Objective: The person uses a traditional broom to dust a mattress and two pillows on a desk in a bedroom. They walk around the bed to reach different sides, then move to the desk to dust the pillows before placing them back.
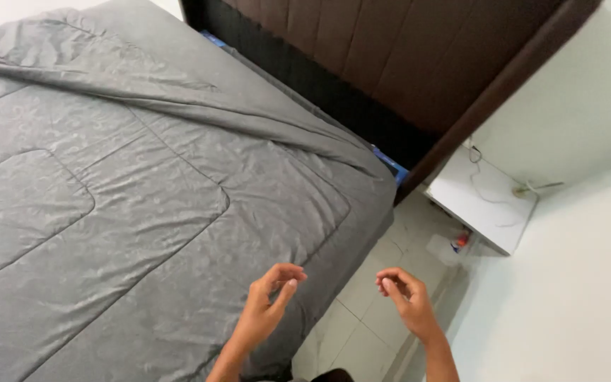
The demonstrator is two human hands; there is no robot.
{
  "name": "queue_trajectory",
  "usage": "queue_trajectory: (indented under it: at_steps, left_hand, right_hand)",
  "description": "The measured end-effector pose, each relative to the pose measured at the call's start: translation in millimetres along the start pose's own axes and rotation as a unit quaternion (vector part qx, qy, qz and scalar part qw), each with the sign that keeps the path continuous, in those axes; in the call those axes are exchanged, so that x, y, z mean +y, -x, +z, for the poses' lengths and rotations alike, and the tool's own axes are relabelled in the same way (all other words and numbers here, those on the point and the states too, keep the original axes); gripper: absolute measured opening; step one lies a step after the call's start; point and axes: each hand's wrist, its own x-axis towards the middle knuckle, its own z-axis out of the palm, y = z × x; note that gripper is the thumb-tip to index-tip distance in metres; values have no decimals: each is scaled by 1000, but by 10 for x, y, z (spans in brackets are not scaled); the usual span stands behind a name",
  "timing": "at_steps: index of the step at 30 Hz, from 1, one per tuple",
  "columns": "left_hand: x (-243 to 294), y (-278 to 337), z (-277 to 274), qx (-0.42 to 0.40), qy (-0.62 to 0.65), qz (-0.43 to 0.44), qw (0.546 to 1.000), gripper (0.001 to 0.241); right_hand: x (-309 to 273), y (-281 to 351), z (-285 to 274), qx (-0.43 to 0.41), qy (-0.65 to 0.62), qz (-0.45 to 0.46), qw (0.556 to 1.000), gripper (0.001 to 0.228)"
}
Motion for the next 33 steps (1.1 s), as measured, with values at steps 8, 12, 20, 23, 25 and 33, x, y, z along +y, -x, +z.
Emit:
queue_trajectory:
  at_steps: [8,12,20,23,25,33]
  left_hand:
    - [-697,-930,213,144,-13,-75,987,21]
    - [-1338,-1430,562,286,8,-121,951,21]
    - [-1607,-2437,1933,365,30,-192,910,23]
    - [-1574,-2620,2240,332,22,-213,919,26]
    - [-1568,-2679,2374,328,13,-231,916,27]
    - [-1604,-2757,2750,412,-18,-267,871,28]
  right_hand:
    - [1433,-2829,-467,-87,-66,38,993,18]
    - [2254,-4495,-585,-154,-26,38,987,17]
    - [3553,-6728,-669,-208,118,16,971,22]
    - [3970,-7109,-625,-231,168,-44,957,32]
    - [4193,-7234,-585,-250,187,-76,947,39]
    - [4581,-7461,-657,-398,196,30,896,55]
